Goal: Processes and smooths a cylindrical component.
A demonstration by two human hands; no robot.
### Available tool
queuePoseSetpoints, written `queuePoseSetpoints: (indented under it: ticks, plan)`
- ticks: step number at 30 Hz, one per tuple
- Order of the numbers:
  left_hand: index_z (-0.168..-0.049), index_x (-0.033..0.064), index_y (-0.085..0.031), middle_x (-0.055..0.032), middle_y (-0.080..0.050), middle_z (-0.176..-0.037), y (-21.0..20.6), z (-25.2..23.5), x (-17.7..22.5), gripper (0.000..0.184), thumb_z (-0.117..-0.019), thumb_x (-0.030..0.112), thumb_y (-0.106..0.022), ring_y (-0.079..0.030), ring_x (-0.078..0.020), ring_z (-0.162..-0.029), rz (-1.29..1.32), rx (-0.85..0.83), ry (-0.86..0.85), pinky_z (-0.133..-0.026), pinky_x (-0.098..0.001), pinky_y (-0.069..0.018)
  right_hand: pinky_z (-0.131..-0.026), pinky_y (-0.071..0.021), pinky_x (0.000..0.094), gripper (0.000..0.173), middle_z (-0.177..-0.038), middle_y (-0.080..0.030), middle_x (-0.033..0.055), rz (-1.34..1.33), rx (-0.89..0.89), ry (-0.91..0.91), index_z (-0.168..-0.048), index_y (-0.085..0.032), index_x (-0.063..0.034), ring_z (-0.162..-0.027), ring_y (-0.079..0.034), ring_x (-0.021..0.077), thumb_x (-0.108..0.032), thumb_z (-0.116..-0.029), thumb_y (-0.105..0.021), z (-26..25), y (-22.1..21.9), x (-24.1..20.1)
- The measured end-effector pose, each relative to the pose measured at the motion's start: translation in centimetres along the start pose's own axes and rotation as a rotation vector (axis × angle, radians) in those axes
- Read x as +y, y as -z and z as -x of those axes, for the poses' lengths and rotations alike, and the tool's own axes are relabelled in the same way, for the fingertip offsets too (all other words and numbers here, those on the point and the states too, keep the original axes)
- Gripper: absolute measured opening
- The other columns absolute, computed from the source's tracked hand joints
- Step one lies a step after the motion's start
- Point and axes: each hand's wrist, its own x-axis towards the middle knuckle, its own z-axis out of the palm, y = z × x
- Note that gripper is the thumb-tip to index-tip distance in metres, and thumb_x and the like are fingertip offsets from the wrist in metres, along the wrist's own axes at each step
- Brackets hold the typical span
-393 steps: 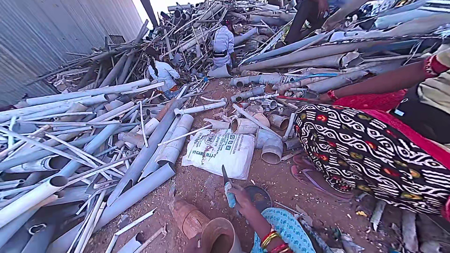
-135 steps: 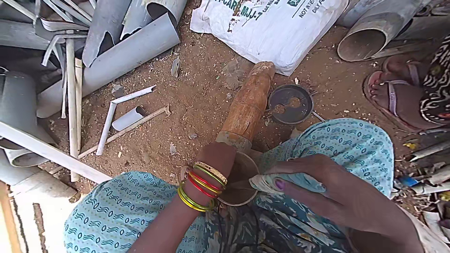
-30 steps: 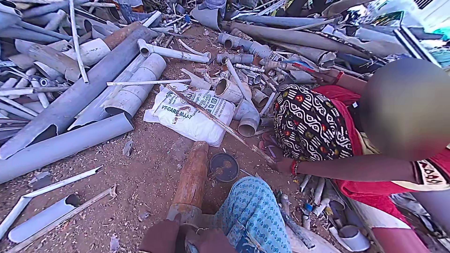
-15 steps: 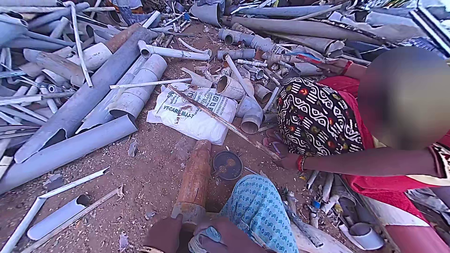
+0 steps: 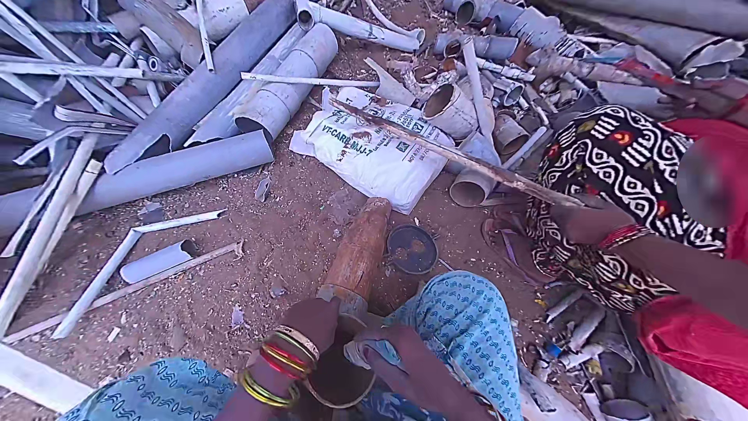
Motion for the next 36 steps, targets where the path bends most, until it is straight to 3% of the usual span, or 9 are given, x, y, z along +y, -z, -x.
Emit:
queuePoseSetpoints:
  ticks: [2,6,10,13,15,21,25,29,36]
  plan:
    - [-0.159,0.0042,-0.031,-0.0319,-0.058,-0.135,0.2,0.2,-0.2,0.054,-0.108,0.014,-0.046,-0.055,-0.049,-0.128,0.016,0.018,-0.016,-0.103,-0.0623,-0.0435,-0.07,-0.054,0.0356,0.03,-0.09,-0.072,0.0159,0.003,0.054,-0.04,-0.106,-0.074,0.0027,-0.076,-0.068,0.0196,-0.015,-0.0955,-0.051,0.2,-0.2,-0.4]
    - [-0.157,0.0017,-0.032,-0.0325,-0.056,-0.136,0.0,0.4,-0.3,0.053,-0.107,0.008,-0.046,-0.053,-0.0492,-0.13,0.021,0.039,-0.045,-0.105,-0.0614,-0.0418,-0.071,-0.0557,0.0509,0.032,-0.09,-0.073,0.0209,0.188,0.046,-0.061,-0.109,-0.074,0.0041,-0.082,-0.073,0.0357,-0.015,-0.096,-0.052,0.2,-0.8,-0.5]
    - [-0.154,-0.0014,-0.038,-0.0331,-0.057,-0.136,-0.1,1.0,-0.1,0.048,-0.1067,0.007,-0.046,-0.054,-0.0497,-0.128,0.033,0.085,-0.066,-0.104,-0.0614,-0.0422,-0.063,-0.0537,0.0354,0.035,-0.085,-0.071,0.0132,0.077,0.037,-0.042,-0.109,-0.074,0.0005,-0.067,-0.065,0.019,-0.021,-0.0976,-0.048,0.3,-0.5,0.1]
    - [-0.157,0.0018,-0.034,-0.0318,-0.057,-0.135,-0.1,0.8,0.2,0.051,-0.1071,0.007,-0.044,-0.054,-0.049,-0.129,-0.012,0.045,-0.045,-0.102,-0.0614,-0.0439,-0.073,-0.0569,0.0484,0.033,-0.092,-0.074,0.0201,0.187,0.065,-0.005,-0.108,-0.074,0.0038,-0.084,-0.074,0.0341,-0.017,-0.0962,-0.051,0.6,-1.0,-0.2]
    - [-0.157,0.0025,-0.034,-0.0319,-0.057,-0.135,0.0,0.7,0.2,0.052,-0.1066,0.007,-0.045,-0.054,-0.049,-0.128,-0.01,0.044,-0.042,-0.102,-0.0615,-0.0443,-0.08,-0.056,0.0431,0.033,-0.098,-0.075,0.0187,0.103,0.026,0.018,-0.109,-0.074,0.0023,-0.091,-0.073,0.0291,-0.017,-0.0961,-0.051,0.6,-0.6,-0.4]
    - [-0.157,0.0029,-0.034,-0.0314,-0.057,-0.135,-0.3,0.5,0.1,0.052,-0.1066,0.009,-0.047,-0.054,-0.0481,-0.129,-0.02,0.043,-0.029,-0.104,-0.0613,-0.043,-0.074,-0.0565,0.0514,0.031,-0.093,-0.074,0.0216,0.179,0.016,0.027,-0.109,-0.074,0.0037,-0.087,-0.073,0.0375,-0.015,-0.0963,-0.052,0.7,-1.0,-0.7]
    - [-0.156,0.0025,-0.036,-0.0317,-0.057,-0.135,-0.4,0.6,0.2,0.051,-0.1074,0.011,-0.047,-0.054,-0.0484,-0.129,-0.016,0.054,-0.028,-0.105,-0.0606,-0.0425,-0.059,-0.0519,0.0354,0.029,-0.077,-0.07,0.0138,0.098,0.02,0.166,-0.102,-0.074,-0.0003,-0.069,-0.069,0.0235,-0.016,-0.0936,-0.052,1.4,-0.6,-1.6]
    - [-0.155,0.0014,-0.037,-0.0321,-0.057,-0.135,-0.5,0.4,0.3,0.05,-0.107,0.01,-0.047,-0.054,-0.0495,-0.128,-0.033,0.055,-0.007,-0.103,-0.0612,-0.043,-0.07,-0.055,0.0461,0.029,-0.085,-0.072,0.0193,0.13,-0.001,0.059,-0.106,-0.074,0.0029,-0.08,-0.072,0.0324,-0.015,-0.0962,-0.052,0.9,-0.4,-0.9]
    - [-0.155,0.001,-0.037,-0.0319,-0.056,-0.135,-0.6,0.4,0.6,0.05,-0.107,0.011,-0.047,-0.054,-0.0489,-0.128,-0.046,0.04,-0.036,-0.103,-0.0612,-0.0434,-0.057,-0.0531,0.0448,0.028,-0.075,-0.069,0.0153,0.294,-0.018,0.104,-0.102,-0.074,-0.0006,-0.067,-0.07,0.0315,-0.018,-0.0942,-0.054,1.1,-0.6,-1.3]
